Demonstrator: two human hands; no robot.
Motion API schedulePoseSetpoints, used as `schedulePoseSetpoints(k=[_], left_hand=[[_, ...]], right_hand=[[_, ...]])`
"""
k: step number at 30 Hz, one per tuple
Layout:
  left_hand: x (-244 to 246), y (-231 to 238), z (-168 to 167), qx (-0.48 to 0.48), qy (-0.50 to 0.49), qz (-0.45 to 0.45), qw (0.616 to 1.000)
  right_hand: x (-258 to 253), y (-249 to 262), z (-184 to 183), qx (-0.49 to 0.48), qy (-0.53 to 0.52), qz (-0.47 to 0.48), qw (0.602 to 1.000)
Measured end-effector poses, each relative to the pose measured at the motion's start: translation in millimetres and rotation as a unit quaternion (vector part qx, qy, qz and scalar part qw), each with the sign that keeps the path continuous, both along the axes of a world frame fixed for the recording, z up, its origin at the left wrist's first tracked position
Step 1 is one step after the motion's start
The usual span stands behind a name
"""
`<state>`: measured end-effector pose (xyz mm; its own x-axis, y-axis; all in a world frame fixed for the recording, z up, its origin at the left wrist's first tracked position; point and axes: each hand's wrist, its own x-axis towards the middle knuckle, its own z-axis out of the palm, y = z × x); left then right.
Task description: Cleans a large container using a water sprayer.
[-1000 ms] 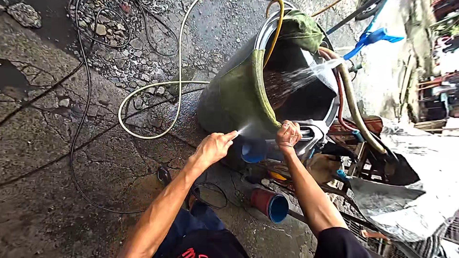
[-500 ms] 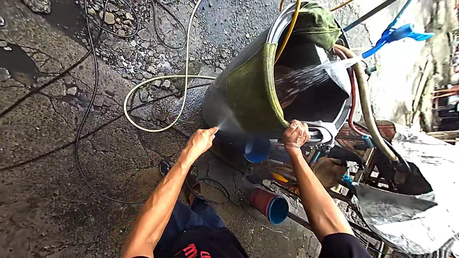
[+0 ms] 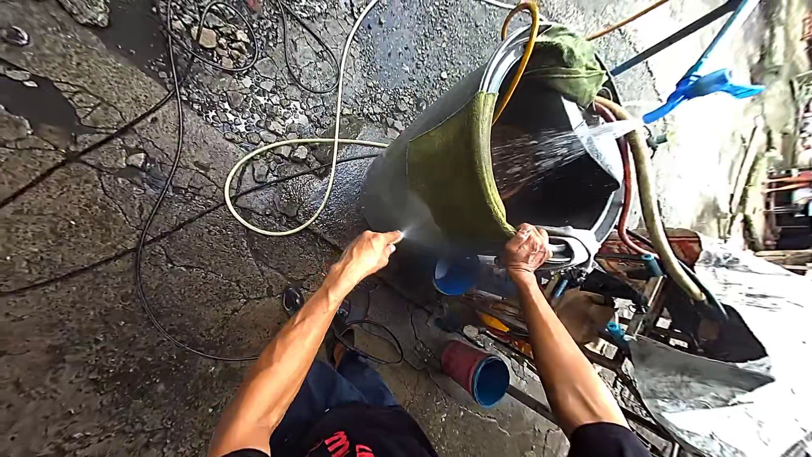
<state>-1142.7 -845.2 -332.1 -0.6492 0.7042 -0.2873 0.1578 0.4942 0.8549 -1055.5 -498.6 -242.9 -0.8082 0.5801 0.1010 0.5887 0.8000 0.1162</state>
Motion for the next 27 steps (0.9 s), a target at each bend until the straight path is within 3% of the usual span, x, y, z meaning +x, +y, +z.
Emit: schedulePoseSetpoints(k=[2, 5, 7, 11, 14, 20, 27], left_hand=[[3, 2, 17, 0.023, -0.011, -0.033, 0.999], [-3, 1, 42, 0.114, 0.051, 0.028, 0.992], [-8, 4, 36, 0.17, 0.097, 0.054, 0.979], [-38, -8, 13, 0.079, 0.07, 0.093, 0.99], [-45, -24, 31, 0.067, 0.085, 0.15, 0.983], [-70, -20, 53, 0.16, 0.131, 0.129, 0.97], [-70, -24, 86, 0.174, 0.13, 0.06, 0.974]], right_hand=[[2, 1, -2, 0.001, 0.006, 0.002, 1.0], [1, 4, -4, 0.01, 0.017, 0.002, 1.0], [2, 6, -5, 0.014, 0.015, 0.004, 1.0], [4, 5, -5, 0.016, 0.021, 0.01, 1.0], [5, 10, -8, 0.025, 0.039, 0.023, 0.999], [3, 6, -6, 0.027, 0.033, 0.018, 0.999], [3, 3, -5, 0.015, 0.036, 0.016, 0.999]])
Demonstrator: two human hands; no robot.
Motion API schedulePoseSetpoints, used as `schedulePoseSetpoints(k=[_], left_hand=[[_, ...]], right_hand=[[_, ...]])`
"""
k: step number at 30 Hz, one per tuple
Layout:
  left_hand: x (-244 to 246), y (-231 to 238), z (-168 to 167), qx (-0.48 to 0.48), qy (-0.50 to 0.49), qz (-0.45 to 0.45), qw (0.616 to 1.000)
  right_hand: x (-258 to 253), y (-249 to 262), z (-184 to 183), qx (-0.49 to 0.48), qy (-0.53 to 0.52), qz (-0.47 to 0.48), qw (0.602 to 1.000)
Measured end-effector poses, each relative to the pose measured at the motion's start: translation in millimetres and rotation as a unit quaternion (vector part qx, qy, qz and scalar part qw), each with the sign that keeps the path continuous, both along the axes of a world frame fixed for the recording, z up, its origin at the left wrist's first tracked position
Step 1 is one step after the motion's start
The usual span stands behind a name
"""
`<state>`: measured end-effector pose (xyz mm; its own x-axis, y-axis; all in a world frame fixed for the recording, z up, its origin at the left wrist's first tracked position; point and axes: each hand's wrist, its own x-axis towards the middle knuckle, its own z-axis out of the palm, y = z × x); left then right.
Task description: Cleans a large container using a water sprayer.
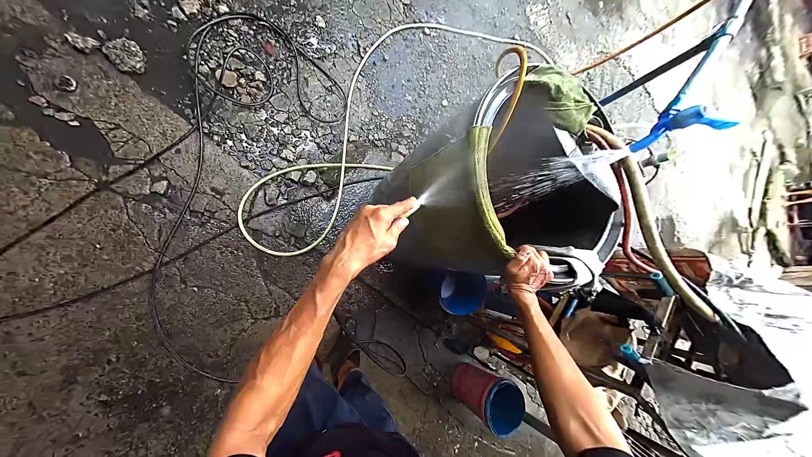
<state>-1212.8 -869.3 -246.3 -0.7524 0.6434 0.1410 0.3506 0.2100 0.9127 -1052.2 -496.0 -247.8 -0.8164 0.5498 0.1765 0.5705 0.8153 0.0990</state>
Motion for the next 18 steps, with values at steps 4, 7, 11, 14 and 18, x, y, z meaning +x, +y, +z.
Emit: schedulePoseSetpoints(k=[4, 7, 11, 14, 18], left_hand=[[15, 5, 2, -0.017, -0.035, -0.08, 0.996], [26, 4, 8, -0.044, -0.007, -0.029, 0.999], [48, 12, 6, -0.076, -0.073, -0.13, 0.986], [42, 9, -23, -0.078, -0.077, -0.018, 0.994], [52, 0, -15, -0.108, -0.176, 0.054, 0.977]], right_hand=[[0, 4, -4, 0.002, 0.002, 0.005, 1.0], [-1, 1, 0, -0.007, 0.0, -0.007, 1.0], [-2, 1, -1, -0.015, 0.005, 0.003, 1.0], [-2, -1, 2, -0.026, 0.005, 0.005, 1.0], [0, -2, 3, -0.03, 0.033, 0.038, 0.998]])
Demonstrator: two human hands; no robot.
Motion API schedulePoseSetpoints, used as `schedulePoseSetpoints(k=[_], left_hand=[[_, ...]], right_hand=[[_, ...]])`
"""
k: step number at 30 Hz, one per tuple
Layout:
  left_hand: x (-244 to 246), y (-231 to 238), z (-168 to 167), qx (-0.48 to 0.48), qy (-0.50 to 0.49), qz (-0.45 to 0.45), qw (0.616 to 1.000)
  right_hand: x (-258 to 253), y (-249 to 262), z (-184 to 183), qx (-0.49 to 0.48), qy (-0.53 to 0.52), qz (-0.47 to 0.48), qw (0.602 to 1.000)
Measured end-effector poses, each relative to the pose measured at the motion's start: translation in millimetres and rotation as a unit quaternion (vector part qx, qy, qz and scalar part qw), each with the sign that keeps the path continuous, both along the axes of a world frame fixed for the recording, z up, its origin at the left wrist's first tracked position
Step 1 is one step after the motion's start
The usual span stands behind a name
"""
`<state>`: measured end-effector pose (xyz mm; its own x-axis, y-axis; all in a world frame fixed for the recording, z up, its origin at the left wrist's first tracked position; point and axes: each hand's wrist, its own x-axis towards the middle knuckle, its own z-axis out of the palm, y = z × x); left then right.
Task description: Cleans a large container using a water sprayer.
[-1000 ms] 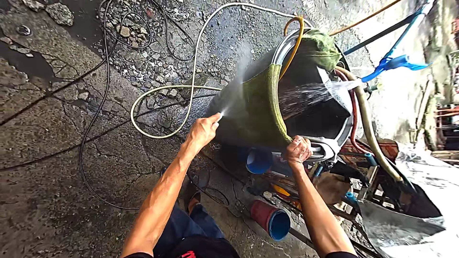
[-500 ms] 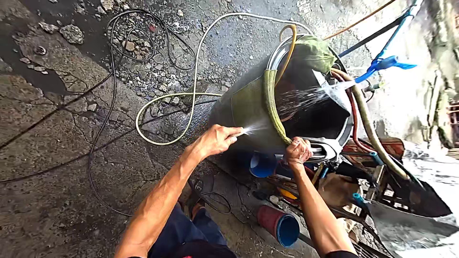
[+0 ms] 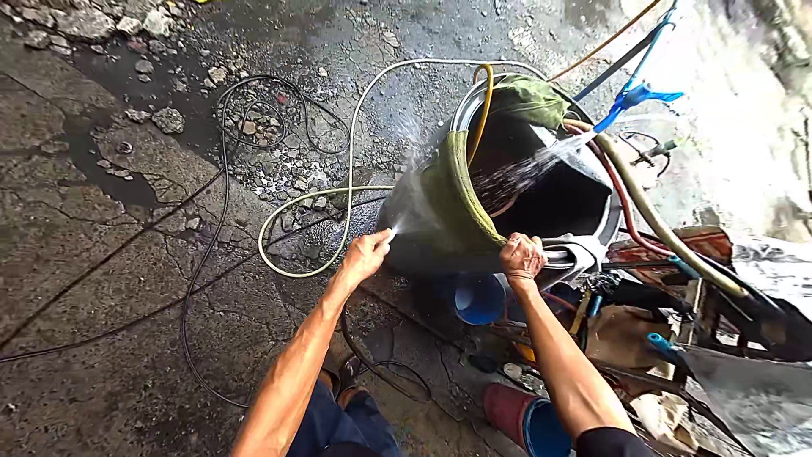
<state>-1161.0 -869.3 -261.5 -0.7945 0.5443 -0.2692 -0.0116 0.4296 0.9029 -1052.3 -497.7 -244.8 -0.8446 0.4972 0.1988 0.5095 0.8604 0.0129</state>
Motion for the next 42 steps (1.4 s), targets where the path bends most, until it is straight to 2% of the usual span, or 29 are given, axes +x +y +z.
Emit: schedulePoseSetpoints(k=[2, 4, 6, 8, 10, 12, 15, 18, 20, 23, 26, 29, 34, 37, 38, 40, 42], left_hand=[[10, 0, 13, 0.006, -0.055, -0.004, 0.998], [24, 4, 16, 0.025, -0.071, 0.031, 0.997], [43, 15, 17, 0.023, -0.079, 0.03, 0.996], [59, 25, 22, 0.028, -0.125, 0.007, 0.992], [72, 35, 30, 0.085, -0.163, 0.044, 0.982], [80, 50, 36, 0.11, -0.162, 0.076, 0.978], [99, 71, 40, 0.088, -0.188, 0.054, 0.977], [103, 91, 59, 0.138, -0.206, 0.114, 0.962], [108, 101, 61, 0.15, -0.223, 0.138, 0.953], [113, 104, 51, 0.147, -0.258, 0.158, 0.942], [99, 106, 55, 0.179, -0.264, 0.175, 0.931], [85, 109, 45, 0.153, -0.286, 0.156, 0.933], [49, 115, 37, 0.142, -0.296, 0.086, 0.941], [32, 103, 16, 0.068, -0.307, -0.032, 0.949], [16, 100, 18, 0.042, -0.291, -0.085, 0.952], [-29, 97, 25, 0.0, -0.197, -0.153, 0.968], [-84, 110, 7, -0.009, -0.064, -0.134, 0.989]], right_hand=[[-2, 0, 2, -0.006, 0.021, 0.016, 1.0], [1, -8, 8, -0.02, 0.024, 0.016, 0.999], [9, -20, 17, -0.015, 0.035, 0.027, 0.999], [21, -41, 28, -0.019, 0.055, 0.05, 0.997], [45, -68, 32, -0.042, 0.08, 0.088, 0.992], [70, -94, 22, -0.057, 0.104, 0.132, 0.984], [109, -144, -5, -0.146, 0.131, 0.176, 0.965], [135, -197, -14, -0.303, 0.156, 0.198, 0.919], [153, -221, -29, -0.371, 0.165, 0.199, 0.892], [165, -234, -44, -0.444, 0.171, 0.211, 0.854], [151, -235, -31, -0.466, 0.156, 0.227, 0.841], [133, -249, -23, -0.461, 0.11, 0.112, 0.873], [91, -281, -19, -0.442, 0.11, -0.038, 0.889], [87, -296, -25, -0.436, 0.075, -0.102, 0.891], [85, -297, -25, -0.424, 0.068, -0.12, 0.895], [85, -299, -23, -0.394, 0.068, -0.149, 0.904], [84, -304, -26, -0.369, 0.076, -0.168, 0.911]])
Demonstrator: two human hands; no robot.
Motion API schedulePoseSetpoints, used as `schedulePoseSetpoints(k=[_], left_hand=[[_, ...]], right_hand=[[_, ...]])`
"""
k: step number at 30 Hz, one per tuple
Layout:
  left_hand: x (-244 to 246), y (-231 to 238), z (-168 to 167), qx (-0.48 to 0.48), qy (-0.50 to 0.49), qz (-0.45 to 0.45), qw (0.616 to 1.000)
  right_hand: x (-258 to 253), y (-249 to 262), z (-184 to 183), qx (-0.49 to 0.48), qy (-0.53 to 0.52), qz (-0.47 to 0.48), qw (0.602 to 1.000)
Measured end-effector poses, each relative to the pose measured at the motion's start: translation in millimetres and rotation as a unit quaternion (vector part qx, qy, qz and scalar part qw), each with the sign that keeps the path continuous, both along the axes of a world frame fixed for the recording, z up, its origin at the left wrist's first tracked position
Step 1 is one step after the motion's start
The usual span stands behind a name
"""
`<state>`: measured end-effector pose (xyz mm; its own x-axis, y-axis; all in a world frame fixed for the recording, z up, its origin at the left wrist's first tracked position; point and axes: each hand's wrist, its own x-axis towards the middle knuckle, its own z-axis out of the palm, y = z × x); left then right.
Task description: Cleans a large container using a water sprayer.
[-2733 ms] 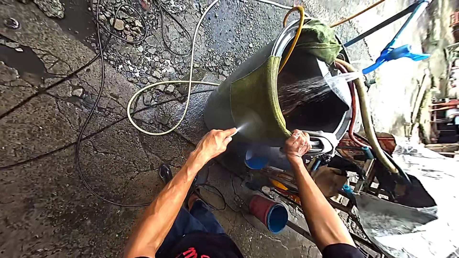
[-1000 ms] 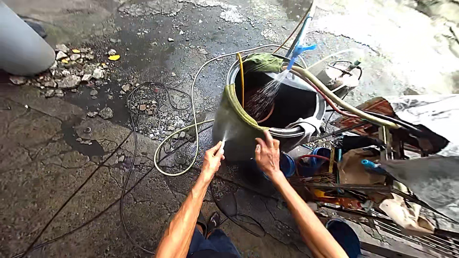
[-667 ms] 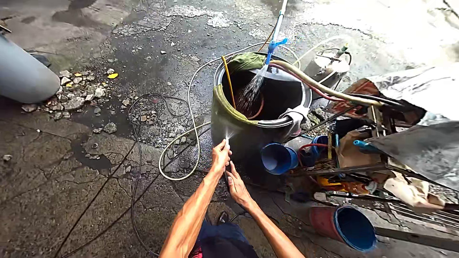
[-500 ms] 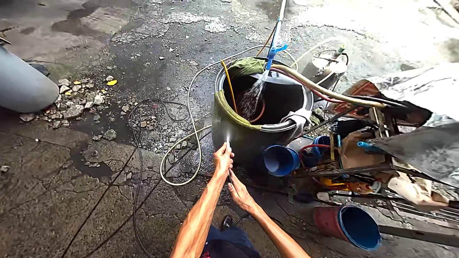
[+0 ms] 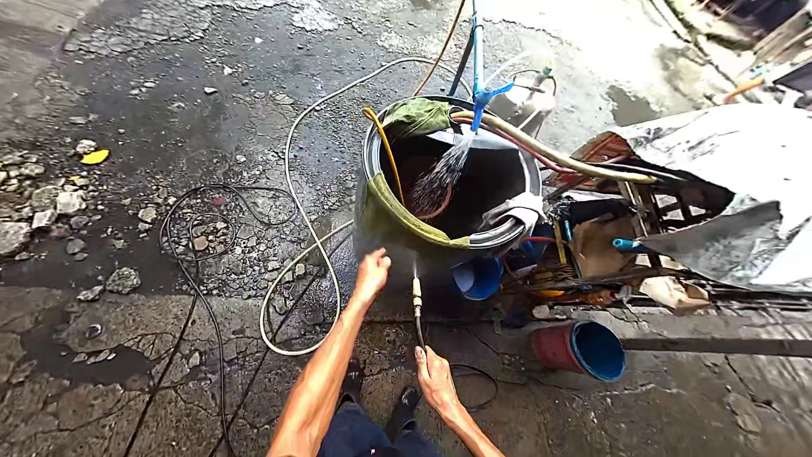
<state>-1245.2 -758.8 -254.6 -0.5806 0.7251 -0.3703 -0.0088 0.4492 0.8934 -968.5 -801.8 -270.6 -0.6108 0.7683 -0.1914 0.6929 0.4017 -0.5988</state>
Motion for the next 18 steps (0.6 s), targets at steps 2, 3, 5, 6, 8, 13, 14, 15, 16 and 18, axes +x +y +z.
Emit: schedulePoseSetpoints(k=[2, 3, 5, 6, 8, 13, 14, 15, 16, 18], left_hand=[[-56, 32, -34, 0.039, 0.101, 0.047, 0.993], [-84, 52, -44, 0.053, 0.115, 0.061, 0.99], [-124, 87, -59, 0.067, 0.104, 0.063, 0.99], [-136, 100, -67, 0.078, 0.094, 0.058, 0.991], [-146, 113, -86, 0.103, 0.086, 0.058, 0.989], [-140, 94, -104, 0.141, 0.1, 0.07, 0.982], [-138, 83, -101, 0.156, 0.092, 0.054, 0.982], [-137, 71, -96, 0.169, 0.083, 0.038, 0.981], [-136, 59, -86, 0.177, 0.071, 0.016, 0.982], [-134, 47, -77, 0.193, 0.072, -0.041, 0.978]], right_hand=[[0, -5, -2, 0.002, -0.006, -0.005, 1.0], [-1, -8, -2, 0.0, -0.01, -0.005, 1.0], [0, -13, 1, -0.003, -0.029, -0.007, 1.0], [2, -15, 1, 0.003, -0.035, -0.011, 0.999], [7, -16, 3, 0.023, -0.039, -0.023, 0.999], [27, -7, 3, 0.028, -0.072, -0.048, 0.996], [33, -5, 4, 0.024, -0.076, -0.049, 0.996], [39, -4, 5, 0.023, -0.076, -0.05, 0.996], [45, -2, 6, 0.023, -0.074, -0.052, 0.996], [59, 7, 8, 0.025, -0.077, -0.064, 0.995]])
